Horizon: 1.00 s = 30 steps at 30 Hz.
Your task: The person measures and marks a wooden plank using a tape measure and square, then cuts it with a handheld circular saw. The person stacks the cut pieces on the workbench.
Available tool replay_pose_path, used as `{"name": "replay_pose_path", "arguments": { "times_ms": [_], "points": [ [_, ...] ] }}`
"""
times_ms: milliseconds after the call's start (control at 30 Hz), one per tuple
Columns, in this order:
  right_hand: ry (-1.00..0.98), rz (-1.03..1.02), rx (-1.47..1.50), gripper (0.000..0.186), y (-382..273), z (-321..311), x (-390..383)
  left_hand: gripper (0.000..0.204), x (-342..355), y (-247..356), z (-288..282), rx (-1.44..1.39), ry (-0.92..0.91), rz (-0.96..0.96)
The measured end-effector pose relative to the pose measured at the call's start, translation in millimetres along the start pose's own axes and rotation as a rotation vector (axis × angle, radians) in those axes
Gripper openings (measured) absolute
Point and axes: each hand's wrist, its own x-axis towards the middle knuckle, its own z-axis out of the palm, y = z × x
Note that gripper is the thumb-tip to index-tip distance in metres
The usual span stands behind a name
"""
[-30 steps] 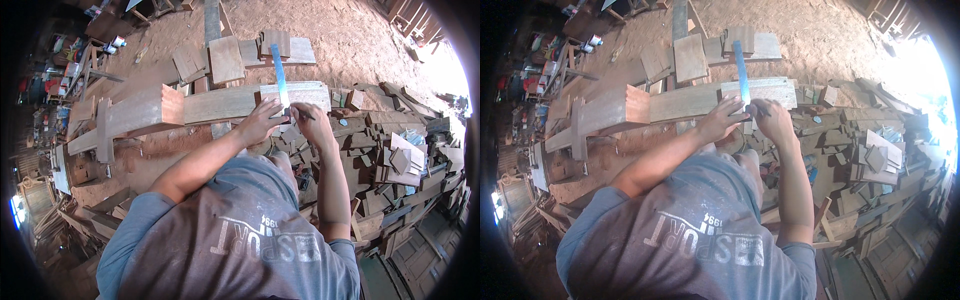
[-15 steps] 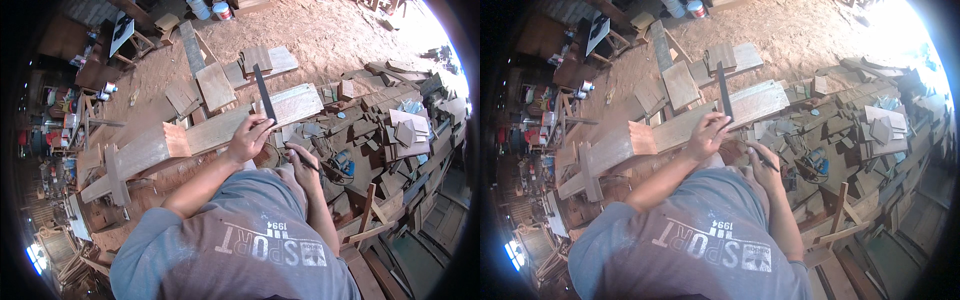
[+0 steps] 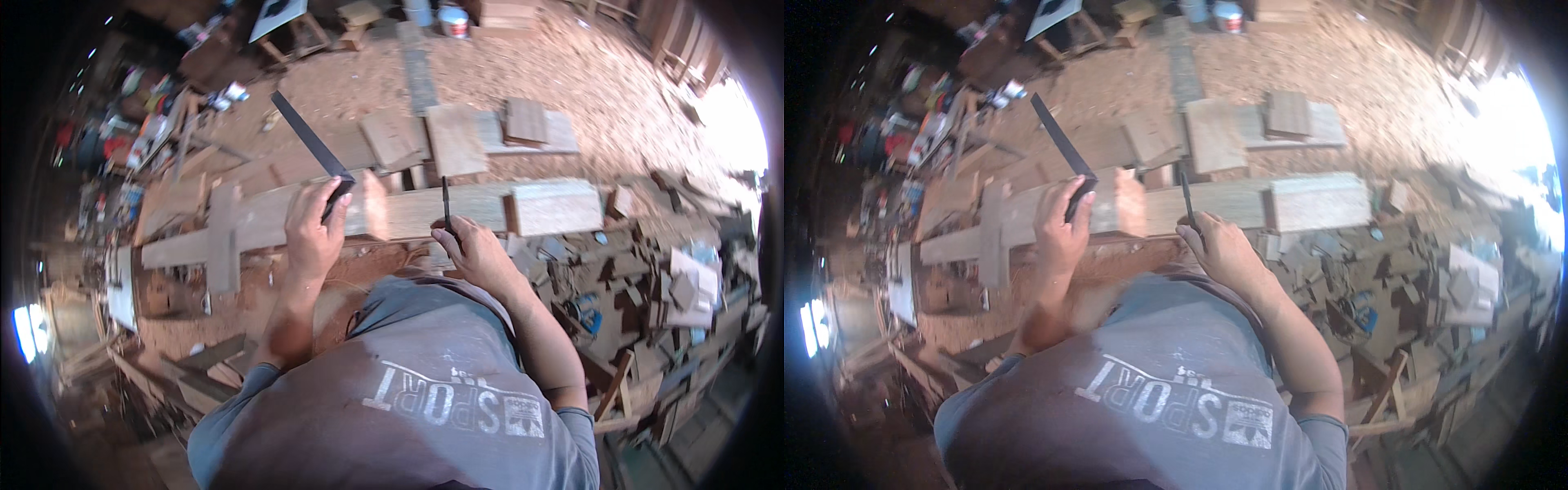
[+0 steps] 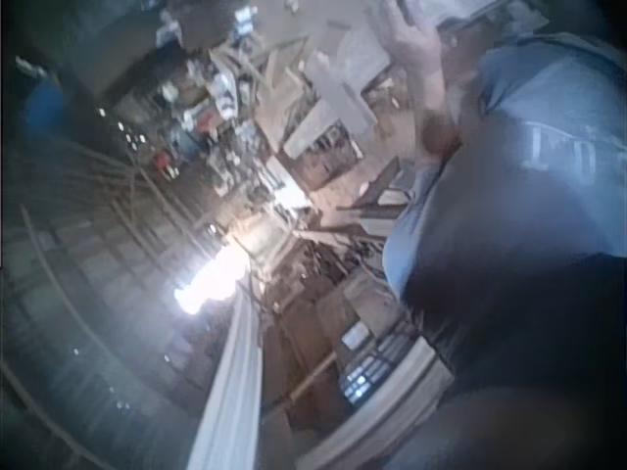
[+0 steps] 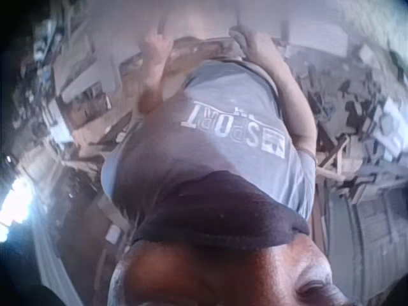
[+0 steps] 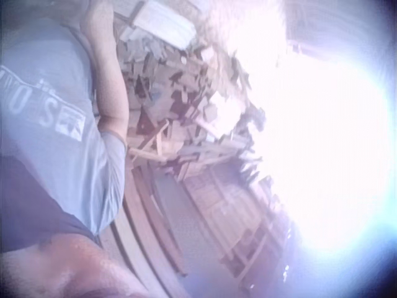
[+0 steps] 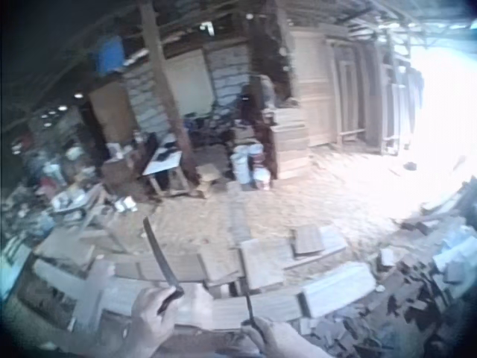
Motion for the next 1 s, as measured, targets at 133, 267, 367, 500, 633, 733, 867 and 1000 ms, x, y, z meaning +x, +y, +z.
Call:
{"name": "replay_pose_path", "arguments": {
  "times_ms": [133,267,367,500,633,733,867,1000],
  "points": [
    [-0.084,-0.072,-0.085,0.051,-56,41,66,0.029,-44,-48,-27,0.129,-0.037,-0.104],
    [-0.147,-0.159,-0.351,0.046,-74,84,123,0.029,-66,-74,-31,0.167,-0.088,-0.120],
    [-0.221,-0.281,-0.665,0.041,-68,108,146,0.027,-73,-83,-30,0.155,-0.142,-0.166],
    [-0.110,-0.365,-0.730,0.049,-48,125,149,0.026,-72,-82,-33,0.173,-0.222,-0.209],
    [-0.006,-0.107,-0.200,0.056,-54,84,110,0.028,-67,-88,-39,0.176,-0.313,-0.183],
    [0.079,0.071,-0.048,0.055,-38,44,60,0.026,-56,-82,-30,0.133,-0.218,-0.168],
    [0.294,0.370,0.149,0.042,15,12,-15,0.025,-19,-23,2,-0.083,-0.019,-0.030],
    [0.764,0.695,0.677,0.028,103,7,-80,0.027,3,69,89,-0.539,-0.136,0.085]
  ]
}}
